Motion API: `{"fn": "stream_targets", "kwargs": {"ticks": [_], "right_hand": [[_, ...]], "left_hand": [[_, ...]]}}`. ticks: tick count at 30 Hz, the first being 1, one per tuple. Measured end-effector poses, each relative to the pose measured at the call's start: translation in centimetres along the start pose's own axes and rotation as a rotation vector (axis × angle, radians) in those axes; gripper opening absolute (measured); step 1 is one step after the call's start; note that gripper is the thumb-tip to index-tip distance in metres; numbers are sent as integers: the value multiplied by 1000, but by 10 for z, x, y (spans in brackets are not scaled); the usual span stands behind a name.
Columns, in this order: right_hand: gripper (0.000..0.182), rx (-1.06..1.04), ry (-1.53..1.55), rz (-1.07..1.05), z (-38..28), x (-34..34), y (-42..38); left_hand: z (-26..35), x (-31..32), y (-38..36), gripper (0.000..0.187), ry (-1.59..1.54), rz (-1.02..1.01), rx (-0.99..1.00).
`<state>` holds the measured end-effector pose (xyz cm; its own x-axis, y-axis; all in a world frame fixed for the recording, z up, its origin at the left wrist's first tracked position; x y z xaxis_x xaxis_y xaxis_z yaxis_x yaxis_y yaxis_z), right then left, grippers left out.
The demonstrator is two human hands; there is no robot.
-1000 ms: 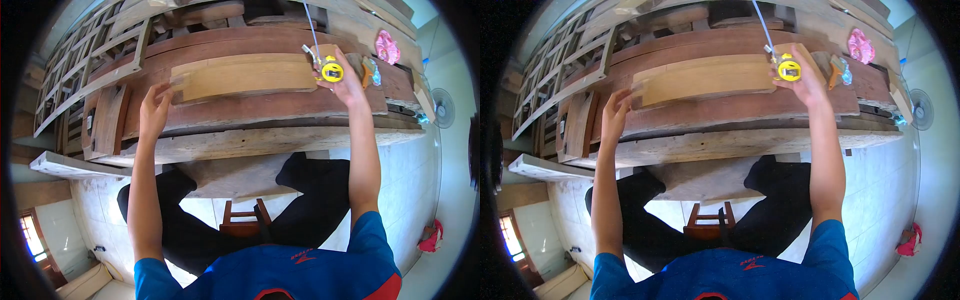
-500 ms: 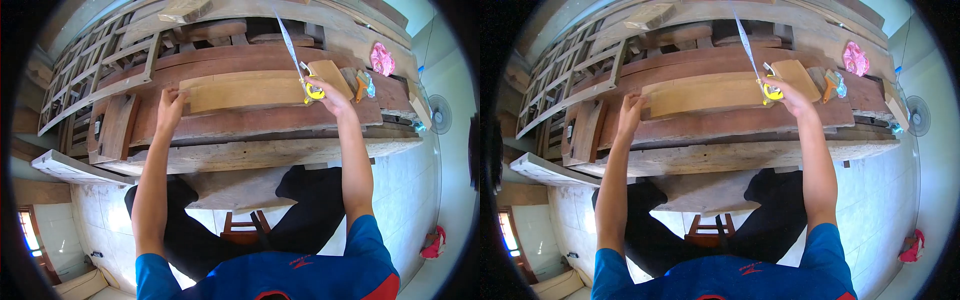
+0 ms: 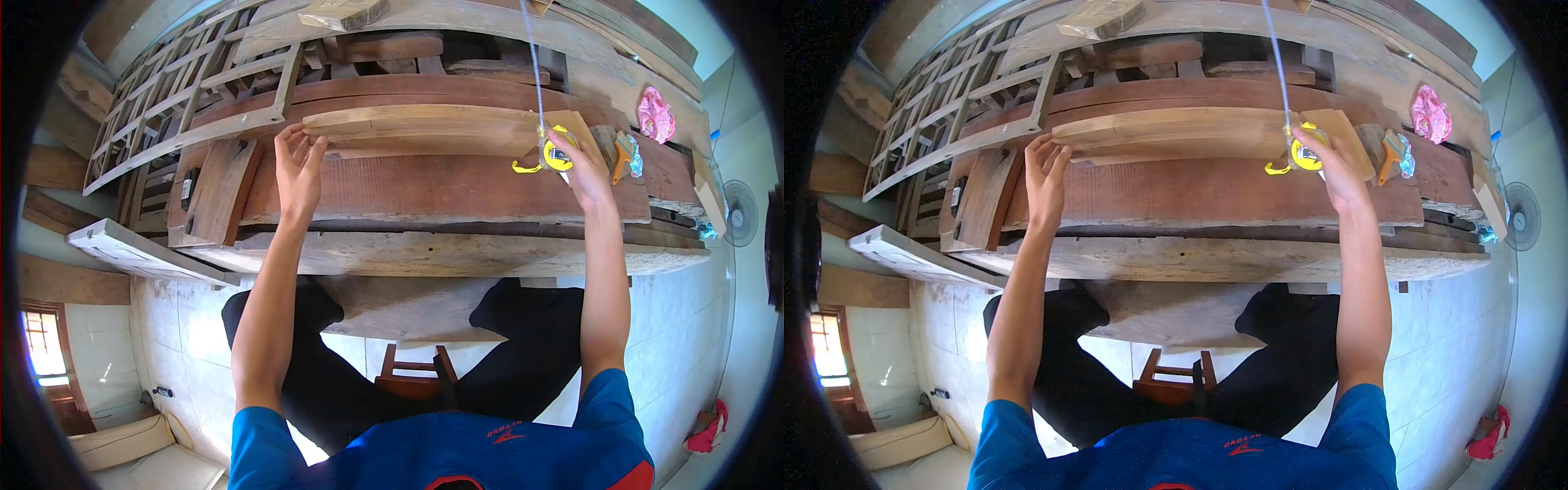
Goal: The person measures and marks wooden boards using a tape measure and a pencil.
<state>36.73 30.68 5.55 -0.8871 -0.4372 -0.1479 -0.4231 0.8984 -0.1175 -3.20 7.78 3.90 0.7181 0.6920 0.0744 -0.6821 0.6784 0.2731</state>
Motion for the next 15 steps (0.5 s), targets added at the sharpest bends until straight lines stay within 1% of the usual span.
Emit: {"fn": "stream_targets", "kwargs": {"ticks": [3,6,7,9,11,14,15], "right_hand": [[38,4,-8,13,1,-6,4],[41,45,24,-25,8,-10,7],[43,53,43,-35,8,-11,7],[40,42,-3,-32,6,-13,9],[40,37,-45,-60,4,-14,10],[39,-36,-154,-45,-18,-16,2],[38,-119,-251,-40,-29,-15,-1]], "left_hand": [[-5,-4,0,53,69,-2,10],[-4,1,-4,53,260,-67,129],[-6,1,-3,53,297,-64,157],[-7,3,1,53,368,-53,217],[-7,1,4,47,419,-42,241],[2,-8,9,38,456,-55,303],[8,-8,11,36,456,-60,329]]}}
Point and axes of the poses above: each hand's wrist, its own y-axis towards the middle knuckle, its own x-axis out of the palm, z = x × y, the point moved 6 cm from there along y, towards the middle knuckle, and after that the axes turned 9 degrees about -y, right-handed, at the moved point
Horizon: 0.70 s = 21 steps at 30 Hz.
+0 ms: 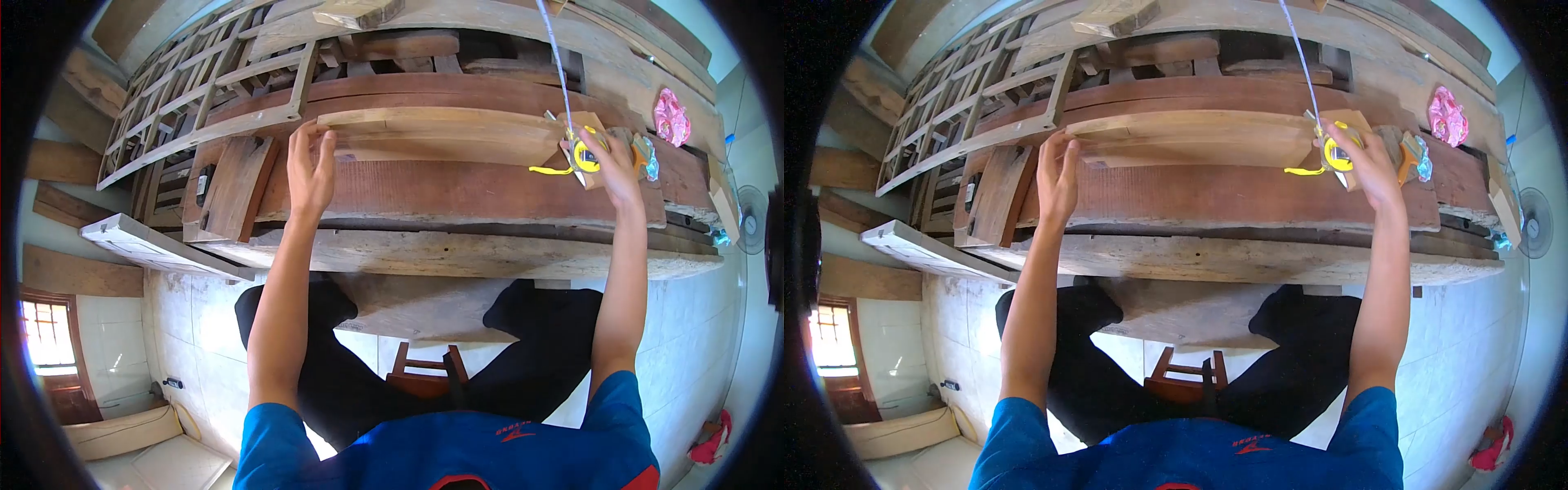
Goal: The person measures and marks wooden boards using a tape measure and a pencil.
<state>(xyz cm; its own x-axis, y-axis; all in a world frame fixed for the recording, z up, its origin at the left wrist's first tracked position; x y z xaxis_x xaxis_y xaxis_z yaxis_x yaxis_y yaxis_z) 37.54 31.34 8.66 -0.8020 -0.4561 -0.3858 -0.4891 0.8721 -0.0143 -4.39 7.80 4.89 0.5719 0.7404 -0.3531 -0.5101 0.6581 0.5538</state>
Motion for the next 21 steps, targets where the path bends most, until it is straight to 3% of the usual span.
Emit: {"fn": "stream_targets", "kwargs": {"ticks": [3,6,7,11,18,21], "right_hand": [[34,-171,-391,-11,-26,-3,-10],[31,-243,-594,-4,-37,18,-20],[27,-349,-538,-21,-39,26,-22],[22,-311,-603,-57,-40,42,-26],[26,-333,-739,49,-37,37,-24],[30,-341,-767,102,-32,32,-21]], "left_hand": [[3,-13,2,33,-236,111,-132],[3,-18,7,33,-566,193,-218],[10,-18,7,28,-612,207,-230],[-11,-16,3,20,-492,102,-252],[-45,-20,-10,20,-566,212,-644],[-53,-20,-12,21,-545,248,-656]]}}
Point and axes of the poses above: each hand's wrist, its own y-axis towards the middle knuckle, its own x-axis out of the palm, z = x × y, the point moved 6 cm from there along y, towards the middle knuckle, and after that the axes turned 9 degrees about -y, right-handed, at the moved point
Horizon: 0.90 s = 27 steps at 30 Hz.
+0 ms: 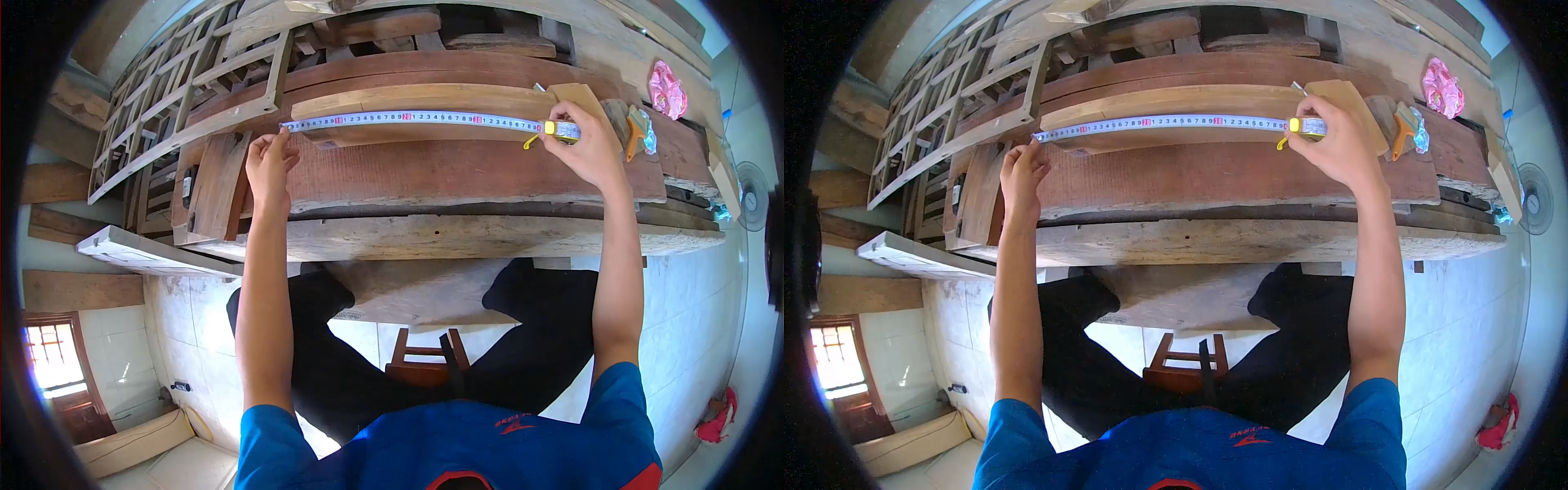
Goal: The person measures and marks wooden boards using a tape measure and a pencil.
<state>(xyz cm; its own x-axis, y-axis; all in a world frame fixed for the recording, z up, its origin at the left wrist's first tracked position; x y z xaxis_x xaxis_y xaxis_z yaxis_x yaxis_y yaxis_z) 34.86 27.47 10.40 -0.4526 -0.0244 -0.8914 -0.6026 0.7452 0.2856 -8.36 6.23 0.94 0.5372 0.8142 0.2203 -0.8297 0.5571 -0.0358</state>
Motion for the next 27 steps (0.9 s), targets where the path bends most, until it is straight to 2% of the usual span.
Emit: {"fn": "stream_targets", "kwargs": {"ticks": [7,9,11,12,17,27], "right_hand": [[37,94,-77,121,17,-5,1],[41,80,-66,155,34,-3,5],[43,50,-51,223,44,-3,7],[45,81,-25,161,47,-2,8],[50,112,1,117,57,8,16],[56,109,-14,179,58,6,17]], "left_hand": [[-6,10,0,31,209,-111,74],[-3,13,-1,31,271,-135,181],[-1,16,-3,30,331,-156,168],[0,16,-3,30,333,-145,163],[1,14,-1,30,355,-62,130],[8,17,6,27,403,-139,356]]}}
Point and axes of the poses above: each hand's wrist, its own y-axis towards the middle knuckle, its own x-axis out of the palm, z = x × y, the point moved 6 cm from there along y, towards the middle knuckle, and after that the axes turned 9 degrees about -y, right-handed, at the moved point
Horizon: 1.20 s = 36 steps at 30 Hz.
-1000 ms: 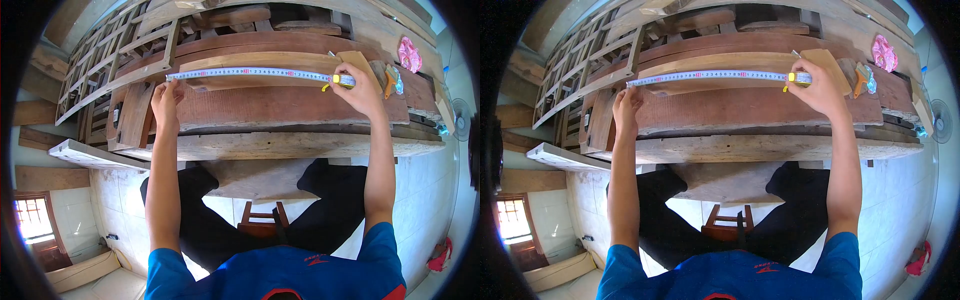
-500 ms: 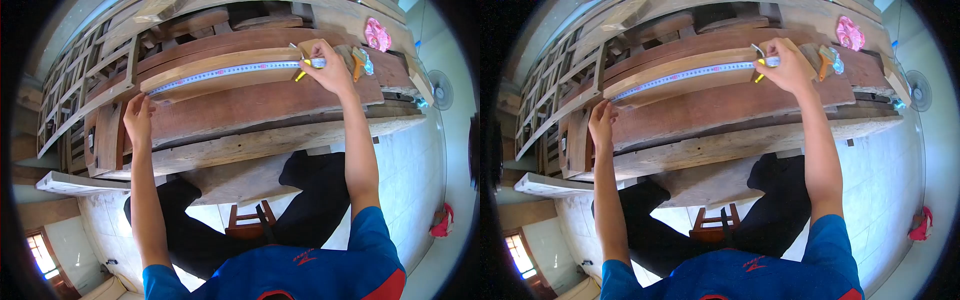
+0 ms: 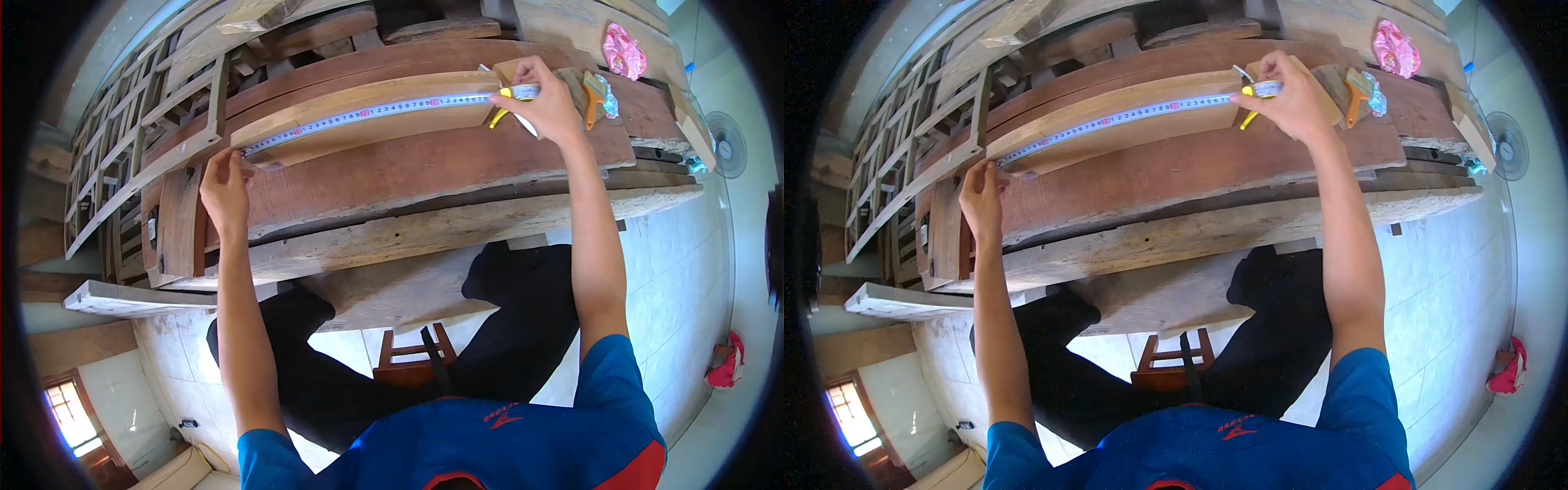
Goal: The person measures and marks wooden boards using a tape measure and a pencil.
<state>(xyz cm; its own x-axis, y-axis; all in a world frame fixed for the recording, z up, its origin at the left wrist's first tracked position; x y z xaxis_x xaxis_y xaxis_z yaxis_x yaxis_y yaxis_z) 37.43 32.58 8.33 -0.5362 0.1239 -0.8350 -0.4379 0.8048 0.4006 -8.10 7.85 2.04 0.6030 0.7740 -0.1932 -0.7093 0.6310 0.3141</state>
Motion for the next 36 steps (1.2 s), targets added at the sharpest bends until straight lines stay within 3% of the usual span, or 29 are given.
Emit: {"fn": "stream_targets", "kwargs": {"ticks": [4,5,12,13,36], "right_hand": [[47,-7,53,-29,0,8,-2],[46,-97,38,34,2,8,-1],[48,-49,-9,-25,3,7,0],[45,-131,-30,7,2,8,0],[30,-126,110,36,4,8,-12]], "left_hand": [[11,-3,-4,24,88,7,-17],[14,-2,-6,24,96,5,-32],[17,-1,-7,27,120,38,-44],[20,0,-7,27,139,40,-42],[22,-2,-14,25,163,46,-57]]}}
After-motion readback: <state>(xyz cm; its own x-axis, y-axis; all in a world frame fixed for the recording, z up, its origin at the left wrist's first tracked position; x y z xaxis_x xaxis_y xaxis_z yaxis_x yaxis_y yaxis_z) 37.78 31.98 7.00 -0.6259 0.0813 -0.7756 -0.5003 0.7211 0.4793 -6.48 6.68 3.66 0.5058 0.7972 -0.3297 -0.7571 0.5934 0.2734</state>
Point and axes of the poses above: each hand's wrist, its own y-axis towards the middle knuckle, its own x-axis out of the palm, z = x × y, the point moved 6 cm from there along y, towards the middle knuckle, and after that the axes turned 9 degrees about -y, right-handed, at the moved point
